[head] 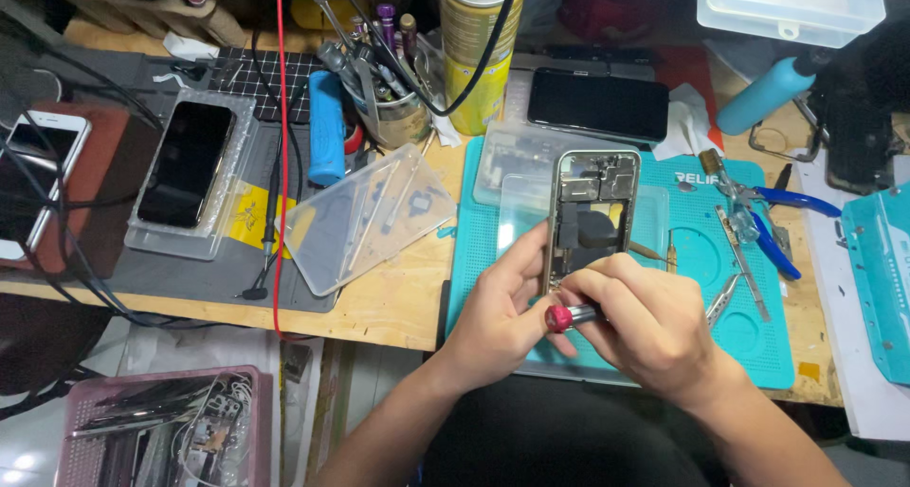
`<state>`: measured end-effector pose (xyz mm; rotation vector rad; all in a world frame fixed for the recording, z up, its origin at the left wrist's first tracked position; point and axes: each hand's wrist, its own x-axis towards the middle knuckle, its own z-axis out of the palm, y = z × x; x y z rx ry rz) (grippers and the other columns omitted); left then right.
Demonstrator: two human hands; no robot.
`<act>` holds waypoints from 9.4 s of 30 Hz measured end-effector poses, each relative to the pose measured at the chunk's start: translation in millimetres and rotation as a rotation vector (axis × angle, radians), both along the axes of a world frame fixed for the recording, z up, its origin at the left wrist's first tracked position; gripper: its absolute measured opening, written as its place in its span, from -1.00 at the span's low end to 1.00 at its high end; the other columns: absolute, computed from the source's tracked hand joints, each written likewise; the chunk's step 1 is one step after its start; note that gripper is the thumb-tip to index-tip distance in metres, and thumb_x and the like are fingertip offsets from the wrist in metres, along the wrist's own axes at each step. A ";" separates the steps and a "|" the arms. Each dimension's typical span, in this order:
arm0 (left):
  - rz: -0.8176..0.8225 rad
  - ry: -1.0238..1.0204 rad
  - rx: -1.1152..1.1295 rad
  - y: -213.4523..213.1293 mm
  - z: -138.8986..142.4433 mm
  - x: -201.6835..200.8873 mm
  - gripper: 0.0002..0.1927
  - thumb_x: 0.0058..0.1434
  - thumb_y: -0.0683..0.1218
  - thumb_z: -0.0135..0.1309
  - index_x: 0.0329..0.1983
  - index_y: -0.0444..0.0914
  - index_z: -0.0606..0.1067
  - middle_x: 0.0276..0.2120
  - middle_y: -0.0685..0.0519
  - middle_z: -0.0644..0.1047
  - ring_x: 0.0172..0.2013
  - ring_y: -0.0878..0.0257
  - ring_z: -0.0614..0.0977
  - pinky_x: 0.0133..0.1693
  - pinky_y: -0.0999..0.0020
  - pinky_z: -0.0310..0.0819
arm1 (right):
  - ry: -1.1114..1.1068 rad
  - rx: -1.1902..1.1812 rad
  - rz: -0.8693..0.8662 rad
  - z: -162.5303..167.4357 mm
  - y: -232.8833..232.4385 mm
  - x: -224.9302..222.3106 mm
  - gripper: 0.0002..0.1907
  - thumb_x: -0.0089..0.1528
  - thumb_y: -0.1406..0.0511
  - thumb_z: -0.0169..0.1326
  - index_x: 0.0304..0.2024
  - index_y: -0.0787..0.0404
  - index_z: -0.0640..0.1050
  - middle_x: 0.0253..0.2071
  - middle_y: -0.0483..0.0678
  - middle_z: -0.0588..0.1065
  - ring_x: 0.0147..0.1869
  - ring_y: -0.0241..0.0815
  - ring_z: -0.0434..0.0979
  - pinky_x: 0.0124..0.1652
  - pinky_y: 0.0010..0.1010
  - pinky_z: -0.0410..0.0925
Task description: The person disassembles a smartphone at a repair bench, using a precision screwdriver to remove screws and work on the internal components while holding the phone frame. They then reattach the back cover and continue tightening screws, finishing by working on the device with a small orange pry tool.
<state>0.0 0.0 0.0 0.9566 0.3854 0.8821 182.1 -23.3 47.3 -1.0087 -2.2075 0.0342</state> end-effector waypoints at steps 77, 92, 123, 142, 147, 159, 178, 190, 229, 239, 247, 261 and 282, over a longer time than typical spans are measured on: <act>0.383 0.265 0.155 18.4 -13.7 -10.4 -0.45 0.40 -0.35 -0.19 0.47 -0.41 0.15 0.17 -0.11 0.51 0.02 0.25 0.64 -0.12 0.35 0.70 | -0.203 -0.764 -0.412 -0.4 -7.5 27.1 -0.78 0.05 0.24 0.29 -0.26 0.14 0.68 -0.35 -0.02 0.59 -0.23 0.08 0.61 -0.24 -0.14 0.44; 0.318 0.141 0.054 20.4 -2.6 -15.1 -0.44 0.38 -0.37 -0.19 0.46 -0.44 0.14 0.19 -0.16 0.47 0.03 0.19 0.64 -0.17 0.35 0.71 | -0.411 -0.811 -0.445 -17.7 4.5 14.6 -0.81 0.07 0.23 0.22 -0.36 0.20 0.62 -0.39 0.05 0.56 -0.24 0.15 0.59 -0.20 -0.02 0.44; 0.165 0.045 -0.049 12.3 3.3 -2.6 -0.48 0.38 -0.31 -0.15 0.42 -0.42 0.17 0.17 -0.17 0.47 0.02 0.15 0.64 -0.23 0.31 0.72 | 0.798 -0.829 -0.297 8.3 -1.2 30.5 -0.86 0.20 0.41 0.21 -0.22 0.37 0.65 -0.33 -0.08 0.67 -0.23 -0.39 0.66 -0.20 -0.58 0.49; 0.238 0.101 0.124 -1.7 -5.7 13.9 -0.46 0.44 -0.32 -0.16 0.47 -0.35 0.11 0.11 -0.16 0.52 0.04 0.20 0.62 0.01 0.30 0.61 | 0.835 -0.820 -0.260 -10.0 11.5 -1.2 -0.88 0.15 0.48 0.29 -0.30 0.36 0.59 -0.44 -0.14 0.52 -0.40 -0.50 0.37 -0.38 -0.59 0.32; 0.240 0.168 0.182 -1.4 -1.8 13.9 -0.44 0.43 -0.31 -0.14 0.49 -0.36 0.11 0.10 -0.12 0.54 0.02 0.22 0.63 -0.02 0.32 0.64 | 0.869 -0.831 -0.233 -9.3 12.3 -1.1 -0.87 0.14 0.49 0.27 -0.31 0.33 0.55 -0.41 -0.16 0.56 -0.40 -0.51 0.44 -0.37 -0.59 0.42; 0.285 0.229 0.239 -6.1 0.7 12.4 -0.45 0.44 -0.30 -0.16 0.49 -0.36 0.14 0.12 -0.11 0.56 0.04 0.24 0.63 0.03 0.33 0.61 | 0.805 -0.729 -0.301 -15.1 6.1 -8.2 -0.88 0.17 0.47 0.25 -0.29 0.30 0.54 -0.45 -0.25 0.48 -0.46 -0.58 0.26 -0.47 -0.67 0.23; 0.317 0.167 0.140 -10.0 -8.0 12.6 -0.55 0.45 -0.28 -0.16 0.41 -0.41 0.25 0.00 -0.12 0.61 -0.13 0.28 0.66 -0.19 0.39 0.69 | 0.553 -0.578 -0.399 -2.9 -0.2 -17.0 -0.85 0.07 0.42 0.34 -0.33 0.25 0.62 -0.62 -0.29 0.42 -0.57 -0.57 0.18 -0.58 -0.63 0.08; 0.240 0.043 -0.027 -4.5 -7.5 8.9 -0.52 0.42 -0.26 -0.17 0.40 -0.40 0.21 0.01 -0.11 0.58 -0.09 0.22 0.67 -0.28 0.36 0.69 | 0.457 -0.427 -0.381 3.7 -3.1 -17.7 -0.82 0.07 0.45 0.33 -0.28 0.26 0.63 -0.56 -0.23 0.50 -0.58 -0.54 0.28 -0.56 -0.62 0.18; 0.122 0.082 -0.142 5.3 -1.8 3.4 -0.57 0.37 -0.26 -0.17 0.31 -0.45 0.33 -0.06 -0.11 0.59 -0.21 0.26 0.67 -0.47 0.34 0.67 | 0.157 -0.223 -0.260 10.1 -5.1 -6.9 -0.75 0.01 0.47 0.29 -0.25 0.26 0.61 -0.23 -0.02 0.58 -0.30 -0.07 0.65 -0.35 -0.37 0.46; 0.137 0.084 -0.118 9.4 -4.9 4.1 -0.58 0.38 -0.27 -0.16 0.30 -0.44 0.34 -0.08 -0.08 0.60 -0.27 0.26 0.67 -0.48 0.34 0.65 | 0.256 -0.269 -0.264 14.3 -0.4 -3.9 -0.82 0.13 0.45 0.22 -0.19 0.29 0.62 -0.21 -0.02 0.60 -0.23 -0.19 0.67 -0.29 -0.45 0.47; 0.270 0.133 -0.064 35.5 -13.6 -2.2 -0.62 0.38 -0.28 -0.16 0.24 -0.46 0.39 -0.09 -0.08 0.62 -0.33 0.31 0.66 -0.52 0.40 0.61 | 0.749 -0.461 -0.362 5.2 -14.2 41.4 -0.56 0.51 0.20 -0.23 -0.24 0.34 0.56 -0.32 -0.04 0.54 -0.30 -0.34 0.49 -0.28 -0.59 0.37; 0.304 0.094 -0.075 46.1 -22.7 -2.7 -0.60 0.39 -0.27 -0.15 0.28 -0.48 0.37 -0.13 -0.09 0.62 -0.38 0.33 0.67 -0.55 0.43 0.57 | 0.879 -0.701 -0.278 -32.6 -22.3 47.7 -0.63 0.24 0.58 0.12 0.09 0.38 0.39 -0.02 0.18 0.61 0.07 -0.16 0.63 0.00 -0.43 0.49; 0.423 0.134 -0.002 40.8 -23.7 -1.0 -0.56 0.37 -0.29 -0.20 0.31 -0.47 0.31 -0.03 -0.10 0.60 -0.32 0.32 0.66 -0.54 0.44 0.57 | 0.538 -0.344 -0.185 -46.4 -25.6 31.7 -0.14 0.23 0.61 0.12 0.45 0.31 -0.02 -0.02 0.24 0.57 0.07 -0.03 0.67 0.06 -0.28 0.56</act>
